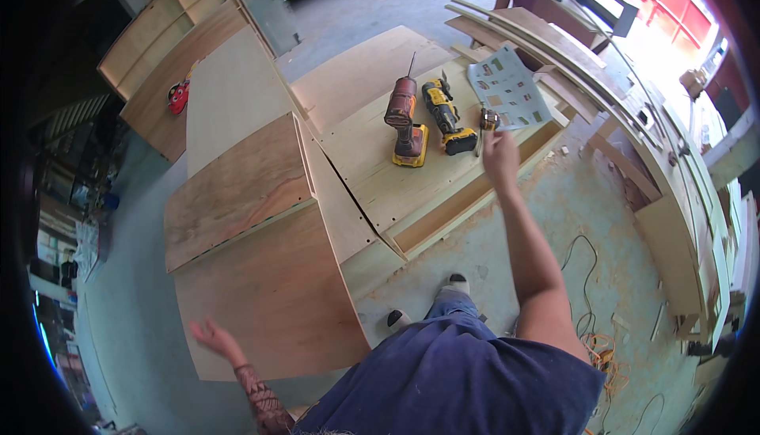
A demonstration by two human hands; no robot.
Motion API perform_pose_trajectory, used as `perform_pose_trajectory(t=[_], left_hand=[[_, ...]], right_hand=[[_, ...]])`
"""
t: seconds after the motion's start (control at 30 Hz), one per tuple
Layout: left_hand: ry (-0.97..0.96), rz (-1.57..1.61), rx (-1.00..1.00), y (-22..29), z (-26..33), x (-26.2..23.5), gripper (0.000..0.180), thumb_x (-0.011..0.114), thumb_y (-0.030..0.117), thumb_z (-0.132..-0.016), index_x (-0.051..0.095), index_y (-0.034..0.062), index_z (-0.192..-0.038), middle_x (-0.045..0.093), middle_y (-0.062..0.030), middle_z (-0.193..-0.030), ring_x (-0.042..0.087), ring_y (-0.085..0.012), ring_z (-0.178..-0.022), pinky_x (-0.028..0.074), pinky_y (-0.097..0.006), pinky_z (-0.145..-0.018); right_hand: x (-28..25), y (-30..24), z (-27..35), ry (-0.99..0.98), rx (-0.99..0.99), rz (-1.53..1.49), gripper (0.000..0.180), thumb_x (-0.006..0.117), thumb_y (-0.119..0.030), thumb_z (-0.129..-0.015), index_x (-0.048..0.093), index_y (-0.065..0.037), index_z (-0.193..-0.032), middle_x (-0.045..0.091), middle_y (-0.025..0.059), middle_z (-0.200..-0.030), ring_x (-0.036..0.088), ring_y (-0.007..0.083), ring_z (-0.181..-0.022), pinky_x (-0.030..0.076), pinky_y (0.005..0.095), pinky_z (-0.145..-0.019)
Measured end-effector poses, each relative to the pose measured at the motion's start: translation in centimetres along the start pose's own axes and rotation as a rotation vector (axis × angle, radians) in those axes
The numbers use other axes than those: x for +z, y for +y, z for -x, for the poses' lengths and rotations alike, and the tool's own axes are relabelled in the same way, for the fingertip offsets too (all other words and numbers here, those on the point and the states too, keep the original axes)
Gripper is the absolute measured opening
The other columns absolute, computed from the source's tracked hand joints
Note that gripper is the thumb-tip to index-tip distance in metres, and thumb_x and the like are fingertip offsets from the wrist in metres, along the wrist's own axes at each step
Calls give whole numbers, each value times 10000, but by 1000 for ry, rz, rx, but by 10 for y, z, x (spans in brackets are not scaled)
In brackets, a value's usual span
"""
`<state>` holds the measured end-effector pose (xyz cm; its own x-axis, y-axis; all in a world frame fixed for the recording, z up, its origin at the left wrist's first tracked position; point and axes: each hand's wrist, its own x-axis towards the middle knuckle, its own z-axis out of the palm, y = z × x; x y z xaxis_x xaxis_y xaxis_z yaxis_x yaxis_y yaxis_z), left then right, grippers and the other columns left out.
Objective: Assembling a wooden cabinet or shelving unit using a power drill and screws.
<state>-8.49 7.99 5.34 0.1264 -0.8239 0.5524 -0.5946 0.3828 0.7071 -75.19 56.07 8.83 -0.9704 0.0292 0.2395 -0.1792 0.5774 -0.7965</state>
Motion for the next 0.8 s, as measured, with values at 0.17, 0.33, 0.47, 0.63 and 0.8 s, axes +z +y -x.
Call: perform_pose_trajectory(t=[0.17, 0.33, 0.47, 0.63, 0.8], left_hand=[[-737, 494, 173, 248, 93, 116, 383, 650, 112, -1071, 605, 22, -1441, 702, -95, -1257, 670, -158, -1121, 551, -327, -997], [-1252, 593, 370, 417, 213, 165, 282, 667, 127, -1054, 676, -7, -1302, 748, -113, -1124, 729, -171, -1006, 591, -334, -900], [-1525, 610, 492, 507, 266, 181, 522, 676, 230, -1069, 526, 3, -1514, 650, -175, -1350, 649, -228, -1273, 542, -380, -1068], [-1534, 511, 328, 532, 306, 188, 781, 572, 473, -1101, 297, -17, -1643, 415, -221, -1587, 408, -301, -1510, 463, -386, -1154], [-1452, 126, 31, 475, 287, 194, 722, 583, 497, -1094, 422, -3, -1588, 662, -201, -1344, 655, -291, -1263, 530, -395, -1024]], right_hand=[[48, 59, -121, -70, 18, 433, 502, 794, -401, -902, 685, 29, -1138, 629, 295, -1295, 615, 459, -1205, 521, 513, -993], [41, 99, -128, -123, -43, 214, 569, 843, -358, -805, 651, 89, -1101, 687, 259, -1039, 639, 431, -1113, 540, 488, -963], [1, 74, -78, -134, 31, -350, 595, 876, -148, -786, 491, 29, -1203, 661, 119, -1000, 638, 203, -895, 550, 316, -811], [-45, -21, 56, -566, -207, -607, 836, 853, -72, -854, 342, 28, -1508, 595, 152, -1258, 651, 218, -1071, 567, 345, -923], [-16, -19, 73, -1181, 168, -972, 652, 771, -104, -962, 411, 15, -1492, 616, 173, -1276, 710, 281, -1067, 606, 392, -926]])
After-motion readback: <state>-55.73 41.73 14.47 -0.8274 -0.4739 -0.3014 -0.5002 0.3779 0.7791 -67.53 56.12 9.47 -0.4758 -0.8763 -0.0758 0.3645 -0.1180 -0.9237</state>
